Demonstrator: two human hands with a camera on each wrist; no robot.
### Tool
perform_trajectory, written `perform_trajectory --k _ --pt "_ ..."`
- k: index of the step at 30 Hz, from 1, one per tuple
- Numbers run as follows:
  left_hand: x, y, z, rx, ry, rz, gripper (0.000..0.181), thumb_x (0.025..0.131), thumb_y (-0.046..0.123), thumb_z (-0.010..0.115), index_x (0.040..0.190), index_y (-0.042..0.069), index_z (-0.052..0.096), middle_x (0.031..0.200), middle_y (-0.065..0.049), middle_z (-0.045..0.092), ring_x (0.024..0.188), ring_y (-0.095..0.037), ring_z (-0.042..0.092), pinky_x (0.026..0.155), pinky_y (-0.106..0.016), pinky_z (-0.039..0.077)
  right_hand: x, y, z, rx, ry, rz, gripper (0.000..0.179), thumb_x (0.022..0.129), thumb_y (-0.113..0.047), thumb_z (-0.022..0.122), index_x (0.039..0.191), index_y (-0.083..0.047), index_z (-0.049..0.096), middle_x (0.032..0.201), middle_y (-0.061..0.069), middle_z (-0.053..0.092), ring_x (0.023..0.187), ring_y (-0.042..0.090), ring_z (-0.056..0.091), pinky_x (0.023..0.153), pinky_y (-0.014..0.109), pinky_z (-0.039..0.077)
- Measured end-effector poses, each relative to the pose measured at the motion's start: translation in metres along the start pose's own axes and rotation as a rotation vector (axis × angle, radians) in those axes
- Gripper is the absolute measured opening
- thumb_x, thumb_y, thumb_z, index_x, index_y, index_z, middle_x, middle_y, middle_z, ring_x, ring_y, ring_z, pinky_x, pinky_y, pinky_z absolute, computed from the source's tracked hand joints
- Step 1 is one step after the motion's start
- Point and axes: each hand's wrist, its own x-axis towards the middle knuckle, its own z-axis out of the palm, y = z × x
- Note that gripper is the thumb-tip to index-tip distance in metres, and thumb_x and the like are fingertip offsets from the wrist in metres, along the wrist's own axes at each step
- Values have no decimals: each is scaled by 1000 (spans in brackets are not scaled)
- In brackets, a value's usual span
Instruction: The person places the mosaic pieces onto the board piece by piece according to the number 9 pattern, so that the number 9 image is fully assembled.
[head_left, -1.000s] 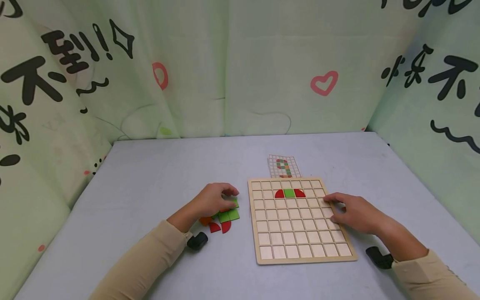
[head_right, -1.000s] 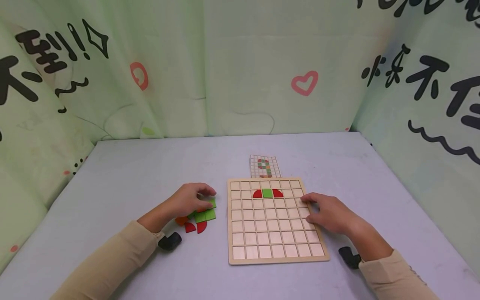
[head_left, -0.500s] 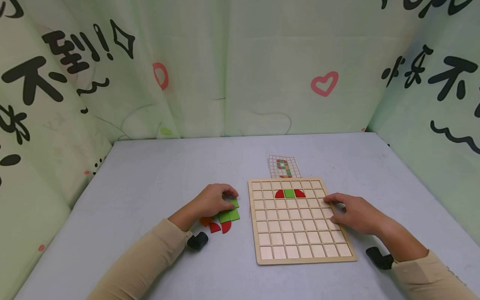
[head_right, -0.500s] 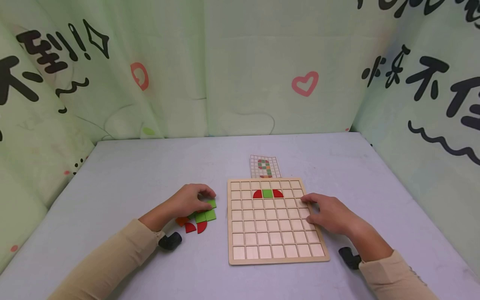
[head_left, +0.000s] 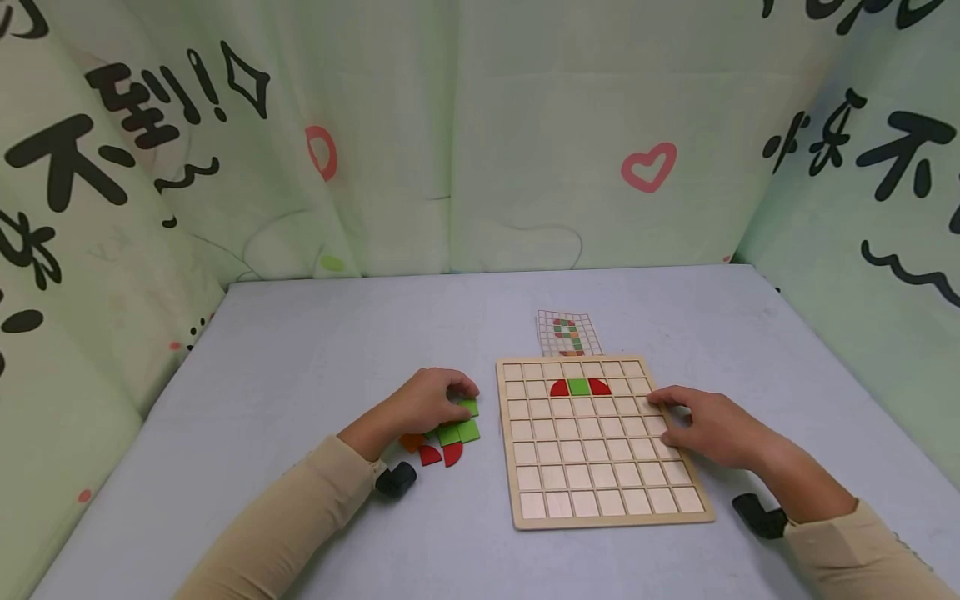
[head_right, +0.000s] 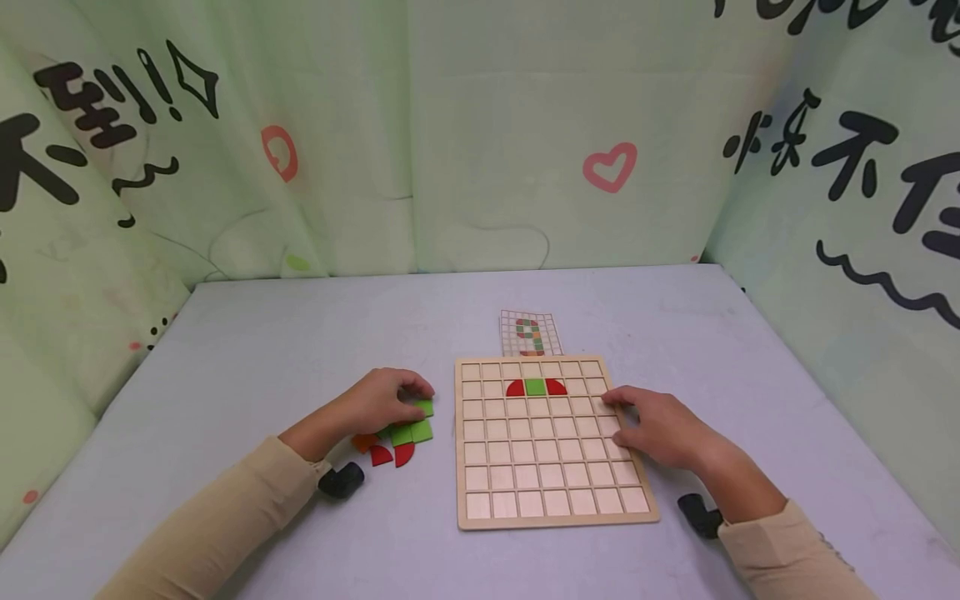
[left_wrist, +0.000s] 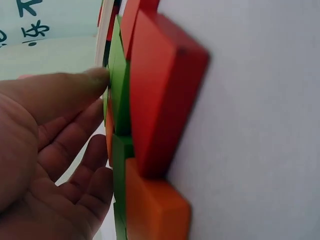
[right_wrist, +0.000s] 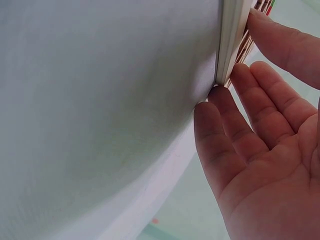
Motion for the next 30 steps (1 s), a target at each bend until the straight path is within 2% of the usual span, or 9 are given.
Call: perform_trajectory --k 12,21,30 --pt "6 -2 0 -13 -15 -5 23 90 10 74 113 14 70 106 2 66 93 -19 57 77 -27 52 0 2 0 -3 -3 -3 52 87 -16 74 134 0 57 136 31 52 112 47 58 91 59 46" --pt "6 0 0 14 8 2 24 90 7 72 113 11 69 105 1 67 92 -18 58 80 -29 52 1 0 1 -6 -6 12 53 87 -16 74 134 0 57 137 31 51 113 47 57 92 59 46" --pt "8 1 1 38 -3 6 27 89 7 73 115 10 67 106 0 66 95 -18 58 82 -29 53 1 1 0 -3 -4 -1 52 87 -16 74 134 -1 57 136 31 52 110 46 59 91 58 46"
